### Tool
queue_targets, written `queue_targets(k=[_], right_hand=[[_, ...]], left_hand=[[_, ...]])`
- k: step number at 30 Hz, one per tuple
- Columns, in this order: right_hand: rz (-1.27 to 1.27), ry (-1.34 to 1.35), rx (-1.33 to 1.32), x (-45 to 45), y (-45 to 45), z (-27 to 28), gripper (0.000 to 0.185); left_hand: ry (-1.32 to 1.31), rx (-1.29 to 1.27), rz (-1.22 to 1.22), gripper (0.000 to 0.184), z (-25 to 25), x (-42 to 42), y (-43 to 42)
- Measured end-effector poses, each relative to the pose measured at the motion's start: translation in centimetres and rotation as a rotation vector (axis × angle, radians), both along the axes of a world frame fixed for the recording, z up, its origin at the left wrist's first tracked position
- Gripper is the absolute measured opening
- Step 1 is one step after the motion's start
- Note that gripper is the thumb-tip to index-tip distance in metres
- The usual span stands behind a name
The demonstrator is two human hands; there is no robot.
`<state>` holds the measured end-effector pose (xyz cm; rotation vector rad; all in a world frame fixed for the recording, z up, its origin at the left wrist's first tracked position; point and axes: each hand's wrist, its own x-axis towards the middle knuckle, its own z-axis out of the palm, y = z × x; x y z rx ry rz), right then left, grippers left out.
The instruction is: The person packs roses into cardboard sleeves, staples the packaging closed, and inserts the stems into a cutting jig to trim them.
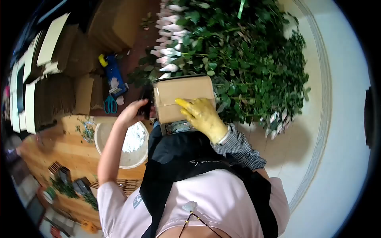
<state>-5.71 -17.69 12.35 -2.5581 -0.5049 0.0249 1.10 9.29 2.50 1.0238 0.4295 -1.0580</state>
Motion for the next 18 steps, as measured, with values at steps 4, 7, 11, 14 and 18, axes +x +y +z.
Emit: queue_targets(k=[4,7,11,14,18], right_hand=[[-0.215,0.71,0.879,-4.7,0.6,2.6,0.055],[-0.305,0.801,1.134,-5.1,0.0,2.9,0.059],[-0.725,0.658,0.599,-6.7,-6.2,3.6,0.041],[-0.649,0.316,-0.371,-7.8,-9.9,3.5,0.034],[-0.388,0.382,-0.455,-8.3,-12.8,2.3,0.034]], left_hand=[[-0.956,0.561,0.07,0.077,2.9,-5.9,-2.7],[-1.204,0.447,-0.257,0.114,10.8,-9.4,-8.9],[-1.352,0.54,-0.621,0.109,10.3,-7.1,-12.2],[-1.727,0.852,-0.563,0.082,5.4,-3.4,-12.3],[-1.76,0.901,-0.503,0.049,3.4,-3.7,-12.1]])
